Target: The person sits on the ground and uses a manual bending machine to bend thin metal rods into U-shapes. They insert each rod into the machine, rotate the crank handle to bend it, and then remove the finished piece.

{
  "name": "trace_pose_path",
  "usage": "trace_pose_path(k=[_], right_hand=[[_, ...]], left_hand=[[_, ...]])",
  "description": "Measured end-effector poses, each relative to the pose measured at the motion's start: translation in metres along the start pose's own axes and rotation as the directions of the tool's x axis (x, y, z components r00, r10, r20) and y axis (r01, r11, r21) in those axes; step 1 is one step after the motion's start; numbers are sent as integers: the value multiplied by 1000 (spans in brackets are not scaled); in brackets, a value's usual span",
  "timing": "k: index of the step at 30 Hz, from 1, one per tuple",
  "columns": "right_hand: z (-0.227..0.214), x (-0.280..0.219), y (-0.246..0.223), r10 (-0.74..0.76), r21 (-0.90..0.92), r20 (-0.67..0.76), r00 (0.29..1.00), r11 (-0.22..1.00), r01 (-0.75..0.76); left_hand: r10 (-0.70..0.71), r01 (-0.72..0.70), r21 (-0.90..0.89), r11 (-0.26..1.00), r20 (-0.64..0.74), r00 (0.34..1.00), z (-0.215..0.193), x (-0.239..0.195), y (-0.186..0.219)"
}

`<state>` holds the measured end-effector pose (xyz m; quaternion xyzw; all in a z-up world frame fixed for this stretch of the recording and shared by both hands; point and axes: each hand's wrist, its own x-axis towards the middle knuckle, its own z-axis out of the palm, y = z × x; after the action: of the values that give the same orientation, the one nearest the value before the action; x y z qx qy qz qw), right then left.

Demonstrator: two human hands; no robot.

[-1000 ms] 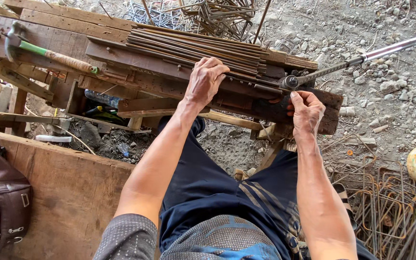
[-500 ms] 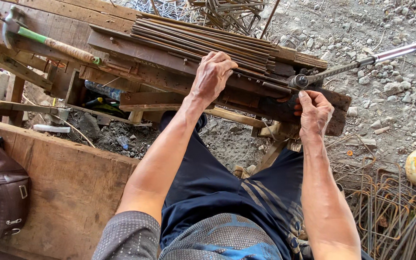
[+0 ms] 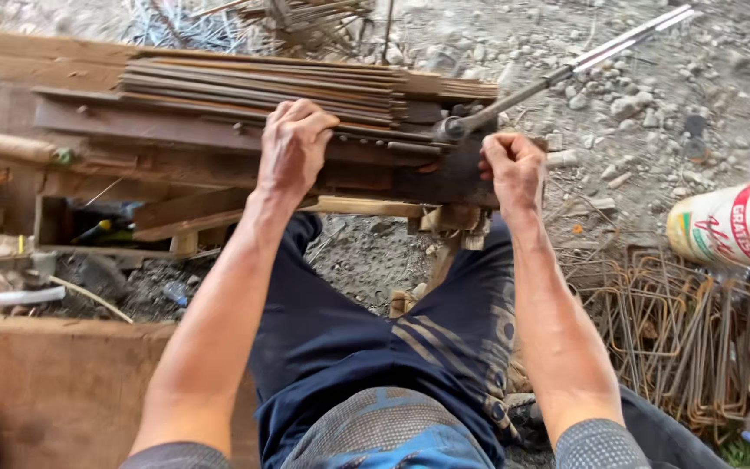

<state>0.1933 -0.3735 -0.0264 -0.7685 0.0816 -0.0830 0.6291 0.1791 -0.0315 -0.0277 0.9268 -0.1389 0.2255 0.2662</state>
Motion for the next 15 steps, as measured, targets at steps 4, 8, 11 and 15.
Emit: trace_pose_path(k=[4,8,11,15], right_hand=[[-46,74,18,-280,-307,102,954,904,298],[-68,122,-8,-192,-722,372,908,555,413],[-92,169,12,-66,-839,462,885,290,460],[-112,218,40,-41,-781,605,795,164,603]], left_hand=[[8,-8,17,1000,42,999,-11,1,6],[62,-65,40,997,84,995,-30,9,27],[73,-77,36,996,103,992,-34,13,28],[71,-72,1,997,120,990,-38,15,31]])
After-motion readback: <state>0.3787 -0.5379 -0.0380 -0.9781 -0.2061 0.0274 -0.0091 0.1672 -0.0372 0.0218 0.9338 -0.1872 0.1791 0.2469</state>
